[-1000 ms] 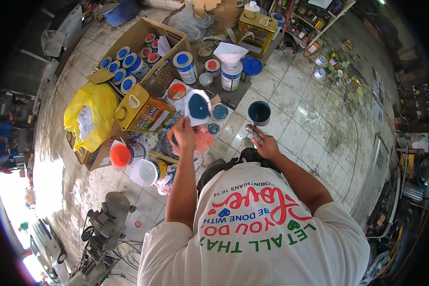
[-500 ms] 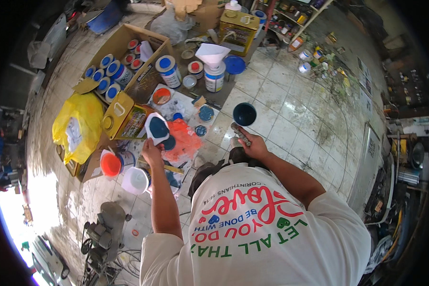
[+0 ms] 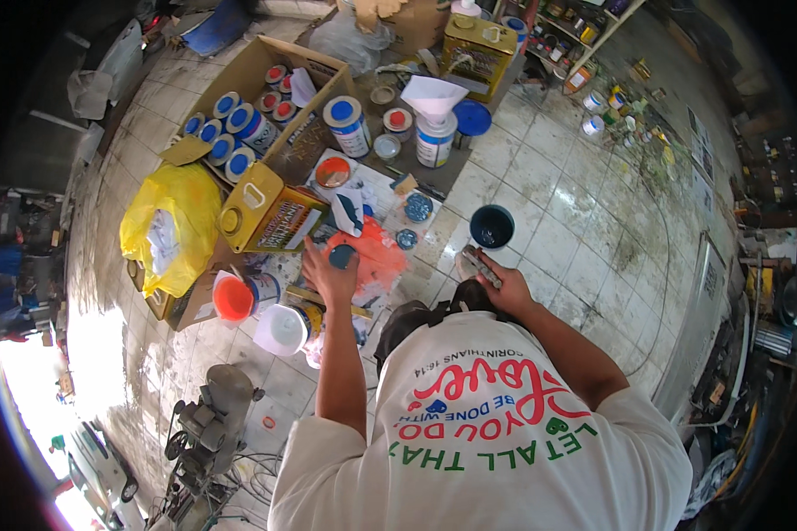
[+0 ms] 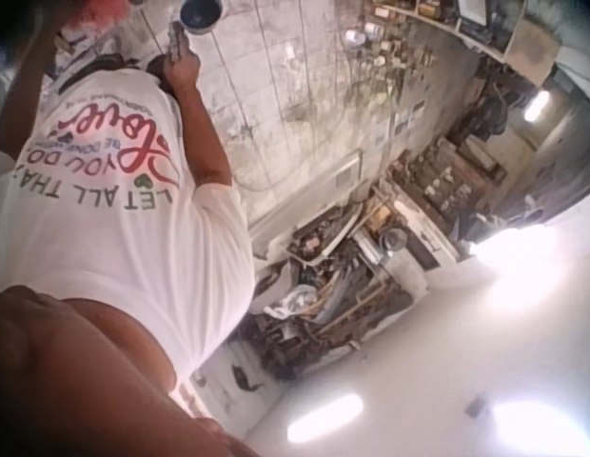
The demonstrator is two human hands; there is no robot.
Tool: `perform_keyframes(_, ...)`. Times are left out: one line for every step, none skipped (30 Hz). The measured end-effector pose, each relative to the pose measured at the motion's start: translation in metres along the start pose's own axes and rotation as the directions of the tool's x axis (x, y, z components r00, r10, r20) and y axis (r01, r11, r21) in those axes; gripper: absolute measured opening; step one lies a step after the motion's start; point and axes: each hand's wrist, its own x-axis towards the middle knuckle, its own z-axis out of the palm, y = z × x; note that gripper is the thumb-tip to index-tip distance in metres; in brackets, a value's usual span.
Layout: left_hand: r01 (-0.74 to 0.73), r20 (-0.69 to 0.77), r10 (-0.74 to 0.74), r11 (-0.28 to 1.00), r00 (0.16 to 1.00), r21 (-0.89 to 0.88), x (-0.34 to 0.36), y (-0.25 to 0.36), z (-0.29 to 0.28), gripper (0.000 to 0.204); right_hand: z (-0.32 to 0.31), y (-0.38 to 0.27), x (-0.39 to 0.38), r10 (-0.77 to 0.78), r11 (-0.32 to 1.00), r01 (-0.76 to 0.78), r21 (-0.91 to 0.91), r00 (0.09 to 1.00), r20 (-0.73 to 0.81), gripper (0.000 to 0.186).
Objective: The person uses a spray gun to apply blue paint to a car hood that is masked with newspaper and tape. After painting, the person walks to a workbench, pours paint into the spray gun cup, and cleans the nozzle with a cloth.
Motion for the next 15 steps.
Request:
perform_keyframes(-0.090,-0.187,0.058,0.982,0.981,-0.168,0.009,-0.009,-0.008,0.114,-0.004,-0.006,0.000,0.006,1.000,-0.006,0.003,1.000,0.025,0.059)
perform_keyframes(-0.203,-0.375,0.078,0.929,0.924,-0.309,0.019,-0.020,-0.016,0.107,-0.007,-0.015,0.002,-0.008,1.000,0.007,0.023,1.000,0.030,0.058)
perform_keyframes(-0.101,-0.413,-0.083,0.910,0.907,-0.403,0.032,-0.024,-0.028,0.099,-0.011,-0.024,0.003,-0.019,0.999,0.017,0.041,0.999,0.035,0.058)
perform_keyframes(-0.008,-0.432,-0.241,0.867,0.869,-0.499,0.049,-0.029,-0.041,0.092,-0.013,-0.031,0.005,-0.028,0.998,0.025,0.059,0.999,0.039,0.057)
perform_keyframes(0.073,-0.434,-0.397,0.800,0.809,-0.596,0.063,-0.033,-0.053,0.084,-0.013,-0.035,0.009,-0.023,0.998,0.020,0.052,0.998,0.055,0.057)
perform_keyframes(0.049,-0.329,-0.365,0.731,0.871,-0.680,0.076,-0.044,-0.060,0.082,-0.014,-0.044,0.015,-0.042,0.995,0.035,0.093,0.997,0.070,0.057)
perform_keyframes(0.035,-0.226,-0.311,0.653,0.923,-0.757,0.087,-0.054,-0.065,0.081,-0.015,-0.054,0.021,-0.060,0.990,0.048,0.135,0.995,0.084,0.057)
perform_keyframes(0.028,-0.129,-0.236,0.565,0.963,-0.825,0.097,-0.063,-0.067,0.079,-0.016,-0.066,0.028,-0.079,0.983,0.062,0.175,0.992,0.094,0.056)
perform_keyframes(-0.002,-0.174,-0.228,0.602,0.958,-0.799,0.103,-0.068,-0.062,0.079,-0.018,-0.073,0.034,-0.117,0.973,0.095,0.211,0.989,0.094,0.056)
perform_keyframes(-0.032,-0.222,-0.219,0.639,0.950,-0.769,0.110,-0.073,-0.059,0.078,-0.020,-0.081,0.040,-0.135,0.973,0.113,0.199,0.985,0.103,0.056)
perform_keyframes(-0.062,-0.238,-0.217,0.601,0.947,-0.797,0.111,-0.071,-0.054,0.078,-0.022,-0.084,0.043,-0.143,0.975,0.120,0.186,0.983,0.114,0.055)
perform_keyframes(-0.093,-0.255,-0.217,0.562,0.942,-0.822,0.112,-0.068,-0.050,0.078,-0.024,-0.089,0.046,-0.152,0.977,0.129,0.172,0.980,0.127,0.055)
perform_keyframes(-0.087,-0.217,-0.204,0.507,0.955,-0.857,0.115,-0.065,-0.046,0.077,-0.028,-0.089,0.048,-0.189,0.972,0.175,0.159,0.979,0.081,0.054)
perform_keyframes(-0.074,-0.177,-0.187,0.454,0.966,-0.888,0.116,-0.059,-0.044,0.076,-0.031,-0.090,0.049,-0.175,0.972,0.161,0.169,0.981,0.077,0.053)
perform_keyframes(-0.032,-0.127,-0.176,0.461,0.976,-0.887,0.118,-0.073,-0.042,0.076,-0.034,-0.095,0.051,-0.175,0.970,0.157,0.186,0.981,0.085,0.053)
